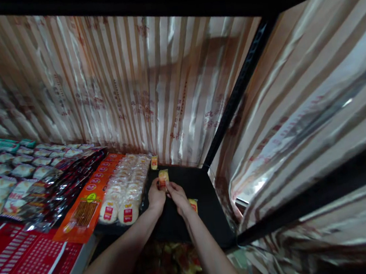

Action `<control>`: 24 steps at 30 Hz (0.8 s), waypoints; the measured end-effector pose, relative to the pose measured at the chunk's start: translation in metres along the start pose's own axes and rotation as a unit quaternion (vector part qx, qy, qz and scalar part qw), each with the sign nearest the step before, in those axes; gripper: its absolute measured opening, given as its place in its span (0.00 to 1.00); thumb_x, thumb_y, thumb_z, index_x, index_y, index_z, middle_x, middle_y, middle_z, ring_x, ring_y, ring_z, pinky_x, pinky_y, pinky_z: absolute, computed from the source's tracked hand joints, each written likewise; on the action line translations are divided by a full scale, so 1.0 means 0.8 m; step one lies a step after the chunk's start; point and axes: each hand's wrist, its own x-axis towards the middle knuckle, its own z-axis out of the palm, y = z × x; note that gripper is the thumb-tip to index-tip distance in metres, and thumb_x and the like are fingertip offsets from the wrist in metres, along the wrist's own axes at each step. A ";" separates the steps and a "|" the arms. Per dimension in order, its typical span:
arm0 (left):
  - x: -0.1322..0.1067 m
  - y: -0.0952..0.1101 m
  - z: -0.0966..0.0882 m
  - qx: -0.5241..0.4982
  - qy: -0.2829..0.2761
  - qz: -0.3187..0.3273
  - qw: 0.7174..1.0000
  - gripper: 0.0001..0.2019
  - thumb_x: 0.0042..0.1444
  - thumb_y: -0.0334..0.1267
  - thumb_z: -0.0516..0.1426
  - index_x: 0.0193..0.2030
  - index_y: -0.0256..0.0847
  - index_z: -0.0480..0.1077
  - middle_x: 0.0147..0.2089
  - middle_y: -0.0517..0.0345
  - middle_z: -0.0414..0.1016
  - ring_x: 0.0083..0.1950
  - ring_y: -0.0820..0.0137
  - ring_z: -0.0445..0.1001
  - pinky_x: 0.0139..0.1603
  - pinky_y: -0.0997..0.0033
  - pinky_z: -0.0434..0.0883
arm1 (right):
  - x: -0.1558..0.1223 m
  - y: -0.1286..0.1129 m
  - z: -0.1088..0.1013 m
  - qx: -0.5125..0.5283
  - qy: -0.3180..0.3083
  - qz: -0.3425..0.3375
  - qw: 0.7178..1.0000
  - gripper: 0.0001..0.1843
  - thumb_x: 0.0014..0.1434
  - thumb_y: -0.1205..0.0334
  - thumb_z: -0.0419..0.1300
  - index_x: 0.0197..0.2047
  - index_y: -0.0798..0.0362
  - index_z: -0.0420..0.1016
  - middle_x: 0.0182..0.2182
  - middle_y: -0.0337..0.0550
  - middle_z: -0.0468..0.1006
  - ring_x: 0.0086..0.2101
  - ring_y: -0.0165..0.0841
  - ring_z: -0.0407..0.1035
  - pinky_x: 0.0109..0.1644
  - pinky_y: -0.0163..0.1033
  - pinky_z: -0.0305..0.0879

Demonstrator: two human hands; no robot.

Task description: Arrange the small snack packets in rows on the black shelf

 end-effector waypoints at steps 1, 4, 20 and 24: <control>0.001 0.001 -0.002 0.002 0.003 0.006 1.000 0.18 0.55 0.34 0.52 0.54 0.41 0.64 0.47 0.50 0.75 0.48 0.68 0.73 0.47 0.73 0.67 | 0.001 0.003 0.002 -0.006 -0.007 -0.021 1.000 0.16 0.44 0.52 0.63 0.34 0.53 0.75 0.30 0.41 0.78 0.31 0.29 0.69 0.33 0.32 0.63; 0.004 0.004 -0.008 0.014 0.009 0.010 1.000 0.16 0.55 0.32 0.52 0.51 0.41 0.67 0.45 0.50 0.76 0.47 0.67 0.74 0.48 0.72 0.67 | 0.009 0.012 0.009 -0.019 0.002 -0.063 0.998 0.19 0.41 0.52 0.64 0.36 0.54 0.74 0.30 0.42 0.78 0.31 0.31 0.69 0.35 0.34 0.64; 0.065 -0.008 0.026 0.059 0.034 0.016 0.998 0.19 0.57 0.29 0.46 0.55 0.36 0.64 0.59 0.49 0.66 0.60 0.67 0.63 0.62 0.70 0.58 | 0.129 0.037 0.050 -0.110 0.053 -0.085 0.989 0.13 0.45 0.59 0.59 0.37 0.51 0.73 0.29 0.37 0.77 0.33 0.31 0.71 0.40 0.35 0.67; 0.084 -0.002 0.030 0.019 0.010 -0.036 0.999 0.18 0.59 0.33 0.46 0.55 0.38 0.64 0.54 0.48 0.70 0.59 0.63 0.65 0.58 0.68 0.62 | 0.143 0.033 0.056 -0.152 0.040 -0.104 0.982 0.13 0.46 0.60 0.58 0.38 0.49 0.75 0.31 0.37 0.78 0.36 0.33 0.71 0.41 0.35 0.67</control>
